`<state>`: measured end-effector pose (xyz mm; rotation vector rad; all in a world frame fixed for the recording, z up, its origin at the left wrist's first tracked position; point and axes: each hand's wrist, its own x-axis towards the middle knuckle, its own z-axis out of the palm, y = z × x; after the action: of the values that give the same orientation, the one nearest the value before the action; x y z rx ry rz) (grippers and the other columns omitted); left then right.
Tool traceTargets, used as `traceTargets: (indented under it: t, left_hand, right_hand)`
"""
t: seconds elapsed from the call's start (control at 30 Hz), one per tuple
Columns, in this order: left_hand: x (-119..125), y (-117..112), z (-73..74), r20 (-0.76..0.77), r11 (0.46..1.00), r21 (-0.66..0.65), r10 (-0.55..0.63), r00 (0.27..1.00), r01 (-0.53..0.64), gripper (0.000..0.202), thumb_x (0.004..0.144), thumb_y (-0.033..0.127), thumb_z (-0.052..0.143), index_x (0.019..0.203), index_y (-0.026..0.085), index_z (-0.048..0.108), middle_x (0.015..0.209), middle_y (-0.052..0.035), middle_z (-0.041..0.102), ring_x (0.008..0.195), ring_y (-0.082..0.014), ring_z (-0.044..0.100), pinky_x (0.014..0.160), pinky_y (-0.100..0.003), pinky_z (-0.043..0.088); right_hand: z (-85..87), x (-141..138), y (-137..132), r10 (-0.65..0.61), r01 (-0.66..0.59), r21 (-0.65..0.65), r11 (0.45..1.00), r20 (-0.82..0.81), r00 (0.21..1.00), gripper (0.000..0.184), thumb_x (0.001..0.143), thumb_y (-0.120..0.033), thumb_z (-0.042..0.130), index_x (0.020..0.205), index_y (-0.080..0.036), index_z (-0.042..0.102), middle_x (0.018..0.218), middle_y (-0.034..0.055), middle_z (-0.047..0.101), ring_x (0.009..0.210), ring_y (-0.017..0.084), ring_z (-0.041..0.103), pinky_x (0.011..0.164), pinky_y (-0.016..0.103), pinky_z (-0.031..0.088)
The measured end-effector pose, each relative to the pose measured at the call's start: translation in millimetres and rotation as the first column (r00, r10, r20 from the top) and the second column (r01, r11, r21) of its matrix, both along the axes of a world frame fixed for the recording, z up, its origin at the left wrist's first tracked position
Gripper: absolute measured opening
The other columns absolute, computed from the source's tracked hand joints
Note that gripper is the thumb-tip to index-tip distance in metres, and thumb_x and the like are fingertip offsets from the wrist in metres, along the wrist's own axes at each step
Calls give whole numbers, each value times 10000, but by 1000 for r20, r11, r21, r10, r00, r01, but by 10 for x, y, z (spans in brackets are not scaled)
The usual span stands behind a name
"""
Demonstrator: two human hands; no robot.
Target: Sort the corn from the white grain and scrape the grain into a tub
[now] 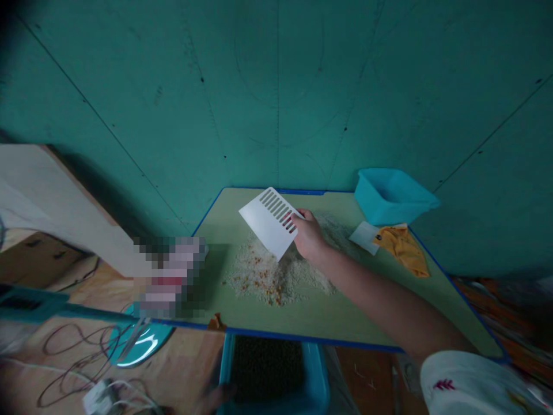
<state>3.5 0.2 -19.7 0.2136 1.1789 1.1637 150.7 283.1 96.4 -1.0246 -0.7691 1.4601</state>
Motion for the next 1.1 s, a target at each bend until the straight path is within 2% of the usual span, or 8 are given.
traceTargets:
  t: [0.2,0.27,0.33,0.43,0.6,0.83,0.97,1.1]
  left_hand:
    - [60,31,31,-63,993,-15,115,991,-116,688,512,218,685,1190,223,570,961,-45,743,1117,-325,540,951,-418,400]
    - [55,26,35,-77,993,9,121,990,-121,606,514,179,684,1116,224,625,901,-28,755,1098,-298,560,969,-384,390]
    - [12,6,42,-4,994,-2,108,994,-108,467,527,170,663,991,208,686,857,-33,760,1054,-295,590,937,-388,423]
    - [-119,-49,80,80,989,-110,105,991,-96,251,550,172,622,781,182,721,785,-44,761,932,-297,650,839,-410,490]
    - [-239,-96,157,39,978,-172,130,991,-122,119,530,178,630,620,159,706,581,-26,730,777,-288,688,736,-391,533]
    - [-82,-120,145,105,999,-43,29,994,-25,448,556,144,609,996,188,685,821,-30,763,876,-273,673,781,-366,520]
    - [-138,-174,151,97,999,-39,-8,995,11,464,570,173,619,1030,192,676,851,-41,763,947,-288,647,820,-371,505]
    - [-84,-113,205,66,996,-34,-84,994,87,536,548,143,624,1081,188,653,938,-44,751,1022,-300,609,874,-372,475]
  right_hand:
    - [199,287,-231,-86,86,2,996,-19,996,158,783,-32,467,739,-181,490,674,-8,610,616,98,576,635,253,479]
    - [237,426,-360,-137,137,5,990,-27,990,144,797,-51,470,752,-187,492,700,-10,622,647,90,589,662,249,485]
    - [257,559,-489,-187,187,4,982,-25,982,141,821,-74,458,745,-184,499,684,-12,621,634,82,589,642,236,483]
    - [253,720,-655,-268,268,-3,963,-24,963,174,817,-40,440,763,-192,506,710,-25,634,661,73,604,661,238,488]
    - [195,834,-812,-327,327,-22,945,-1,945,199,796,-24,436,740,-191,530,738,-4,652,691,101,619,686,287,499]
    - [136,787,-881,-270,271,59,961,-10,963,162,775,-53,473,764,-205,529,730,-14,639,678,102,597,657,283,490]
    - [39,785,-953,-237,223,236,946,34,971,120,707,-154,591,790,-220,534,759,-20,632,687,118,587,619,280,485]
    - [-139,768,-1044,-280,207,374,904,153,948,232,670,-328,674,843,-243,544,769,-31,603,625,111,548,568,266,452]
